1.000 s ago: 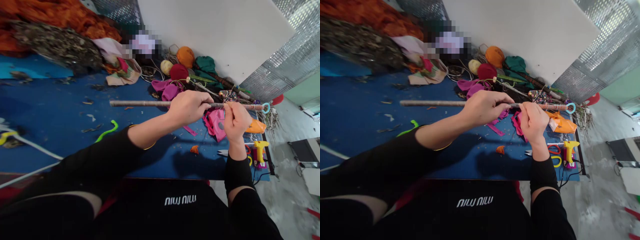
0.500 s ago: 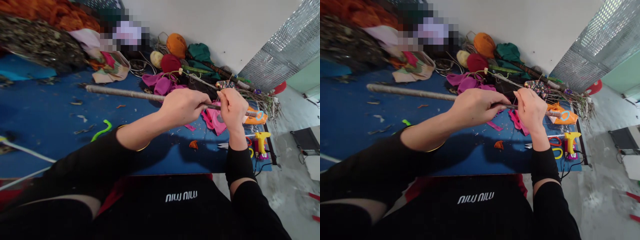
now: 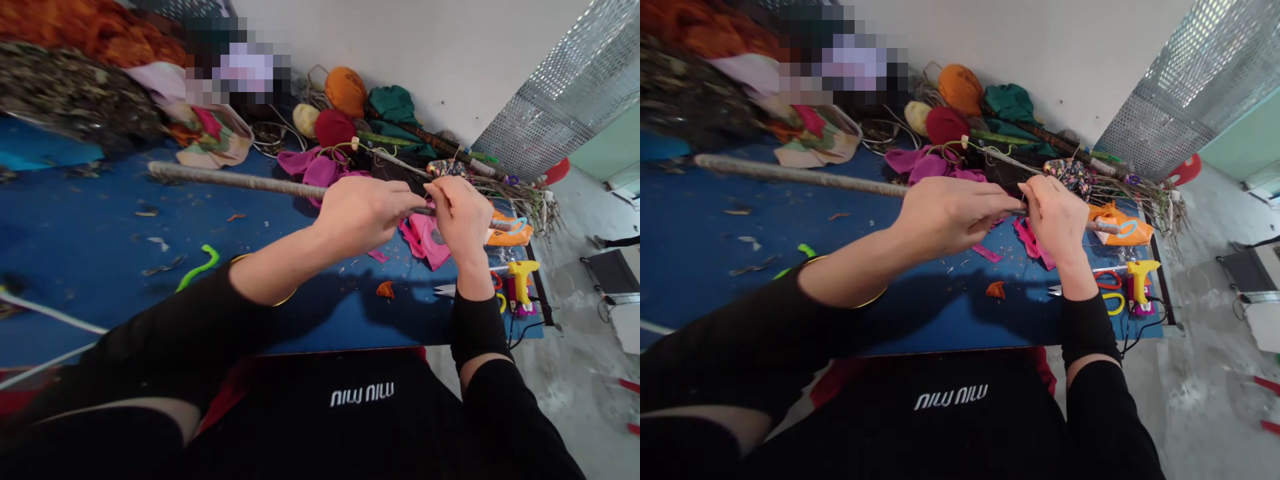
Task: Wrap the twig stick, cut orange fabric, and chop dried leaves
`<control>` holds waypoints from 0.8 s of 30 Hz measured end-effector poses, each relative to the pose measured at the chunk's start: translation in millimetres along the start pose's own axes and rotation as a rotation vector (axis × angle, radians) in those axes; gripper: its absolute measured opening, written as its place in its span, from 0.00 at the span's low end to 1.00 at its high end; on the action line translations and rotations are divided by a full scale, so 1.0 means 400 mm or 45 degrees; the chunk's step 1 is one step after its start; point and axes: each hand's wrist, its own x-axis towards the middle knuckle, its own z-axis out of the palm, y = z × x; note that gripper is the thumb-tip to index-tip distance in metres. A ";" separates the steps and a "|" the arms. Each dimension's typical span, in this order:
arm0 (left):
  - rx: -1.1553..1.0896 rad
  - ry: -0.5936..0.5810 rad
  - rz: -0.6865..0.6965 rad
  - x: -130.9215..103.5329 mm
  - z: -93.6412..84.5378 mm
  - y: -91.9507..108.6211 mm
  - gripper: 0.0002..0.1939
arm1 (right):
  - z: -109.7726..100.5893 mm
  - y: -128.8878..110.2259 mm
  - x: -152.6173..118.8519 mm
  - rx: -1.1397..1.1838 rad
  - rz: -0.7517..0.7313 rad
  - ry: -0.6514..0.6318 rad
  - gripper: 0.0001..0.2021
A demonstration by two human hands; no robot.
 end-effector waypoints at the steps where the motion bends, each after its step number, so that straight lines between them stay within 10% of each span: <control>1: -0.010 0.014 -0.020 0.001 -0.002 -0.003 0.20 | -0.012 -0.002 0.002 0.027 0.020 0.003 0.19; 11: -0.040 -0.052 -0.148 0.023 -0.073 -0.054 0.21 | -0.224 0.166 -0.008 0.335 0.536 0.173 0.06; 16: -0.155 -0.172 -0.089 0.027 -0.106 -0.076 0.23 | -0.204 0.292 -0.026 0.753 0.856 0.118 0.10; 24: 0.119 0.043 -0.192 0.016 -0.126 -0.098 0.21 | -0.217 0.294 -0.032 1.019 0.958 0.003 0.13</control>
